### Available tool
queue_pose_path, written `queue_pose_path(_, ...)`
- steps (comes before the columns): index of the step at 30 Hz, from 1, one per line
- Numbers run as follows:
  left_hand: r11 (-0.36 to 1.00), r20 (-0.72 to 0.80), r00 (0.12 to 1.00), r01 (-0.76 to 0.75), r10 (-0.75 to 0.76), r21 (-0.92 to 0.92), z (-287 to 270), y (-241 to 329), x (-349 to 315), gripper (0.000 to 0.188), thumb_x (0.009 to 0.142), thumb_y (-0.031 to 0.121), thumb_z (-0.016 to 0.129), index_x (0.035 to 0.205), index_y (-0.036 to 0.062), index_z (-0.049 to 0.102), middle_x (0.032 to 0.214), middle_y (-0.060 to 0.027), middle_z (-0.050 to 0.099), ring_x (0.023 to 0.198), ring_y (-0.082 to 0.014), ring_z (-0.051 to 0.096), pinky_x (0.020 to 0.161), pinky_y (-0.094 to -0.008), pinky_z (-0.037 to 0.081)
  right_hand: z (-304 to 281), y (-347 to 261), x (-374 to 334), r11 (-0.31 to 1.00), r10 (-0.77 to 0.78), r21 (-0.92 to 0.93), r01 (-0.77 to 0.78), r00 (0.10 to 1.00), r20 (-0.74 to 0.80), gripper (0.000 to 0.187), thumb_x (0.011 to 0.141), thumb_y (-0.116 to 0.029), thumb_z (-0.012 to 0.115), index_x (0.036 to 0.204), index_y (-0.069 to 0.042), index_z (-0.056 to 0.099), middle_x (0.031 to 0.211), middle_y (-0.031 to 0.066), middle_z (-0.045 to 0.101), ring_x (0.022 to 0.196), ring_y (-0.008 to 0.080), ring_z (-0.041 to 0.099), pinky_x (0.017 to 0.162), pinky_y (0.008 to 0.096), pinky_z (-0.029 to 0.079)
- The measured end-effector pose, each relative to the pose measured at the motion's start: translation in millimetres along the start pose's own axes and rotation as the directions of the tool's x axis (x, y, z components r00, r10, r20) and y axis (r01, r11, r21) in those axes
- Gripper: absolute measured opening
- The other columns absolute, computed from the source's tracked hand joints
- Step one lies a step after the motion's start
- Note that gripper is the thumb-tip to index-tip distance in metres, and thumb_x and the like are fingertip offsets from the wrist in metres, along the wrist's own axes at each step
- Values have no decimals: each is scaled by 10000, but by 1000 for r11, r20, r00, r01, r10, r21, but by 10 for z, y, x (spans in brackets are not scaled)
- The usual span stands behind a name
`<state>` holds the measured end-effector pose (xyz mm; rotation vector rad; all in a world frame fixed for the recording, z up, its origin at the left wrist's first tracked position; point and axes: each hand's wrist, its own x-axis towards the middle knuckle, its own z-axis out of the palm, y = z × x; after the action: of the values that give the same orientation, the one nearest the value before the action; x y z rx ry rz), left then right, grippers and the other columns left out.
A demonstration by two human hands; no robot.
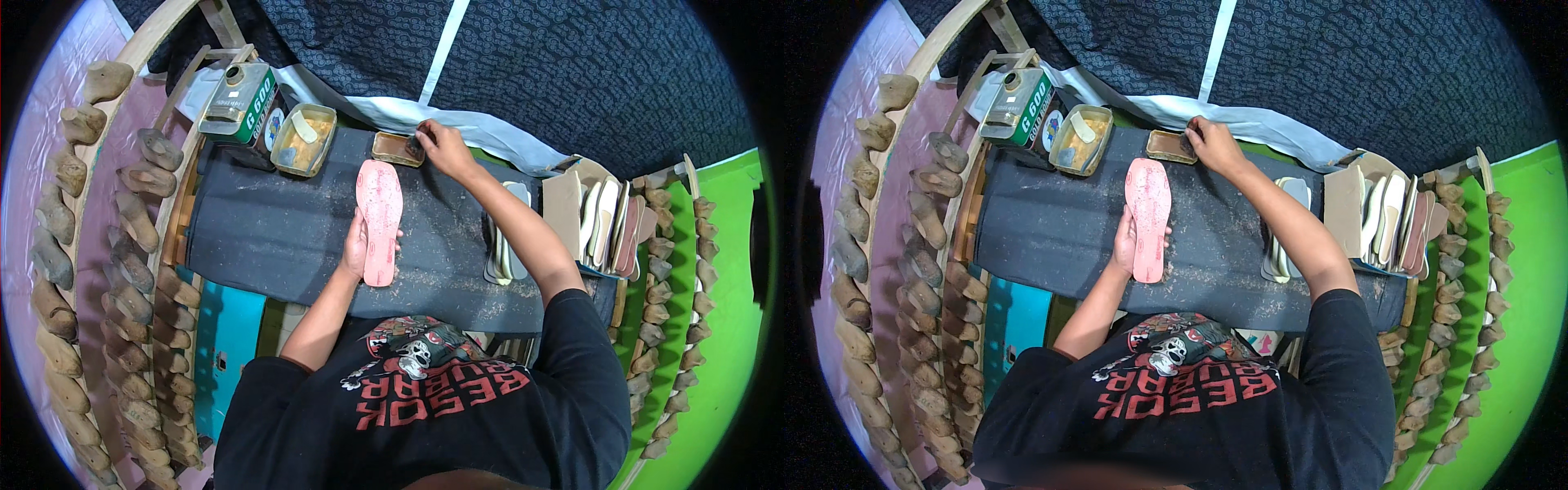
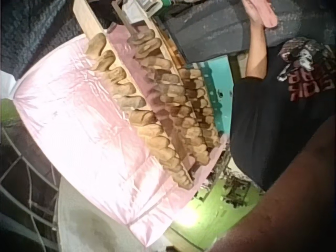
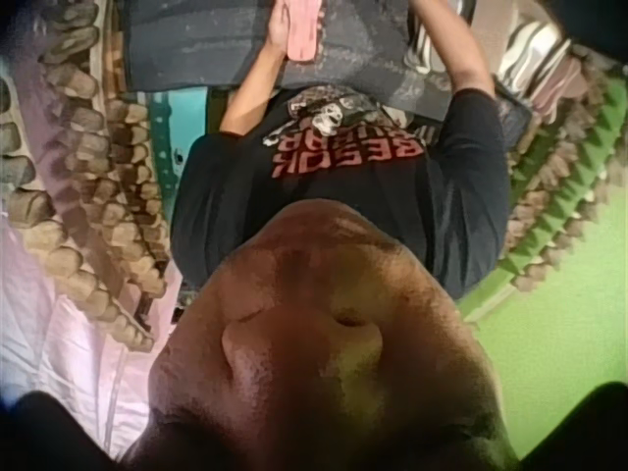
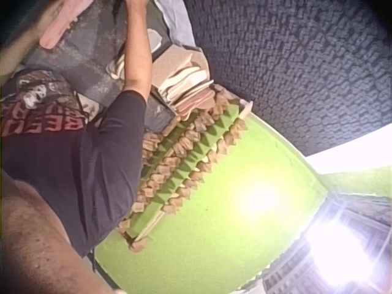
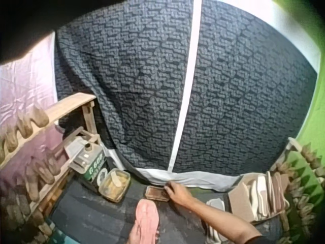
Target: Applying glue to shoe soles and insoles using a brush at a workbench in a shoe manufacturing facility.
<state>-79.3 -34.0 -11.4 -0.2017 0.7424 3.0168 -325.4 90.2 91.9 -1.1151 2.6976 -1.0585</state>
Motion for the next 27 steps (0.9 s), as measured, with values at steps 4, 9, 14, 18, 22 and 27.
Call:
queue_pose_path(4,999,-35,999,-36,36,-6,2,39,-40,661,1059,591,323,1381,59,546,1103,-132,717,885,-261,724,698,-396,623,219,-7,39,1000,-2,-13,2,1000,14,244,979,-210,607,1011,29,650,872,271,695,848,454,682,766,501,524)
queue_pose_path(9,997,-55,996,-70,71,19,50,119,-60,642,1066,573,318,1384,66,550,1125,-118,716,901,-266,723,698,-402,619,154,-33,99,1000,0,22,1,1000,-10,249,980,-209,615,1024,32,659,879,272,698,858,448,689,774,481,531)
queue_pose_path(14,998,-21,998,-57,57,-10,129,123,12,630,1066,543,328,1415,45,496,1142,-142,702,930,-269,717,725,-404,620,-104,36,38,959,108,276,-66,984,-140,265,989,-231,640,1052,24,679,881,185,745,831,289,739,759,396,551)
queue_pose_path(18,1000,7,1000,-13,13,-10,175,66,81,613,1068,519,327,1432,48,475,1158,-156,695,938,-272,716,738,-404,619,-368,-183,-189,829,173,555,-73,976,-131,222,1025,-199,615,1091,5,673,848,59,716,759,102,665,696,283,542)
queue_pose_path(22,999,53,997,50,-51,5,270,16,192,593,1068,501,324,1397,49,520,1123,-159,708,904,-293,718,733,-417,609,-649,-549,-402,815,71,579,17,989,-129,204,1035,-192,604,1070,1,659,845,29,681,740,79,631,677,260,526)
queue_pose_path(27,989,197,969,146,-151,40,324,-90,297,593,1059,510,325,1379,56,534,1085,-182,712,867,-298,722,735,-419,609,-733,-734,-571,952,-178,218,214,969,-173,187,1004,-156,611,1064,20,637,867,124,695,763,208,689,706,338,534)
